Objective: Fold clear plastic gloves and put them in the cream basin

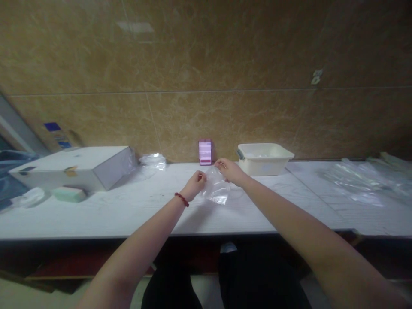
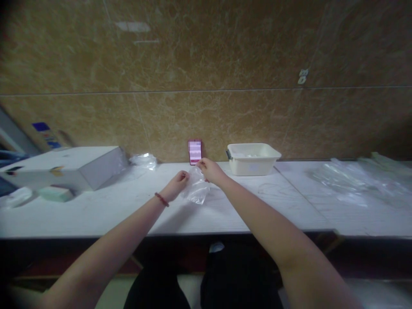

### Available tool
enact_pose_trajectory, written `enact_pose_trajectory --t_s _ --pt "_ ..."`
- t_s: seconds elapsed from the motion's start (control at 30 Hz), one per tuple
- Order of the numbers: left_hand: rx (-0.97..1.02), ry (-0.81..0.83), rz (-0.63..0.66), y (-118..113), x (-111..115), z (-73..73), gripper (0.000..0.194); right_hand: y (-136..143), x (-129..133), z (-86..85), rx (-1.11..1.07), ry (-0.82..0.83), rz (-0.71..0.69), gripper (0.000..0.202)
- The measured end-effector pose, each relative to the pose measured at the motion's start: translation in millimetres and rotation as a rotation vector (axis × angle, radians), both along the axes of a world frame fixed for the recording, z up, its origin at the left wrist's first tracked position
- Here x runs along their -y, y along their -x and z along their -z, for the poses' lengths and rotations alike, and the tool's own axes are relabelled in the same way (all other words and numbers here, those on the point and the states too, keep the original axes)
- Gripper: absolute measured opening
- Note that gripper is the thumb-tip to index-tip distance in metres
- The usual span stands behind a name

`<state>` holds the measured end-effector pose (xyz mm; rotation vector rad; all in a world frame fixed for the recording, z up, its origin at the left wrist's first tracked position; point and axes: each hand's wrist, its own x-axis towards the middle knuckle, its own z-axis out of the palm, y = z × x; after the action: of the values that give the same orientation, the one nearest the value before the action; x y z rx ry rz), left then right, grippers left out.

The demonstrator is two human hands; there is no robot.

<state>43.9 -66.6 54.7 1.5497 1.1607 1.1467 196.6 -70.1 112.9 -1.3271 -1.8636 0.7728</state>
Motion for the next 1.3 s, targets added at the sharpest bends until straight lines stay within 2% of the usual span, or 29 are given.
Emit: enact_pose_trajectory --t_s 0.13,0.23,0.4,0.47,0.6,0.7,0.87,0.97,1.03,1.1,1.17,1.2,1.3 --pt "0.008 -0.036 0.193 11.1 0.7 -1.6 0.021 -10.9 1.0 -6.2 -0.097 0.152 -0.147 0.027" --pt "-0.042 -0.077 0.286 19.2 -0.2 -2.0 0.022 -20.4 3.1 -11.3 -0.077 0.218 -0.234 0.034" --pt "-0.173 -0.056 0.337 28.6 -1.1 -3.8 0.02 -34.8 3.5 -19.0 0.165 0.277 -0.432 0.055" --pt "-0.23 -0.057 0.353 31.5 -1.4 -4.7 0.02 -38.5 2.4 -22.7 0.311 0.264 -0.47 0.054" --pt "-0.302 -0.027 0.418 37.1 -2.3 -3.0 0.014 -45.8 -1.4 -32.1 0.544 0.135 -0.388 0.03" --pt "-0.296 0.004 0.418 40.0 -2.2 -0.3 0.013 -54.0 -5.4 -39.4 0.61 0.018 -0.271 0.019" --pt "-0.122 0.103 0.469 42.5 2.5 -1.2 0.016 -65.1 -11.9 -43.3 0.516 -0.081 -0.07 0.014" --pt "-0.058 0.175 0.506 44.3 4.1 -4.8 0.021 -64.5 -13.2 -41.1 0.393 -0.007 0.02 0.013" --pt "-0.073 0.233 0.457 42.7 3.4 -9.2 0.025 -60.1 -12.9 -41.1 0.358 0.067 0.014 0.013" --pt "-0.119 0.197 0.283 35.7 2.9 -16.6 0.028 -52.1 -12.0 -43.7 0.372 0.059 0.001 0.013" --pt "-0.144 0.034 0.068 22.6 4.0 -26.8 0.03 -41.3 -11.2 -48.1 0.436 -0.019 0.014 0.015" --pt "-0.136 -0.07 0.015 14.5 5.0 -32.4 0.031 -35.5 -11.0 -50.7 0.474 -0.067 0.023 0.017" --pt "-0.161 -0.28 0.012 -8.1 6.1 -46.7 0.042 -20.4 -11.5 -57.7 0.564 -0.189 0.021 0.022"
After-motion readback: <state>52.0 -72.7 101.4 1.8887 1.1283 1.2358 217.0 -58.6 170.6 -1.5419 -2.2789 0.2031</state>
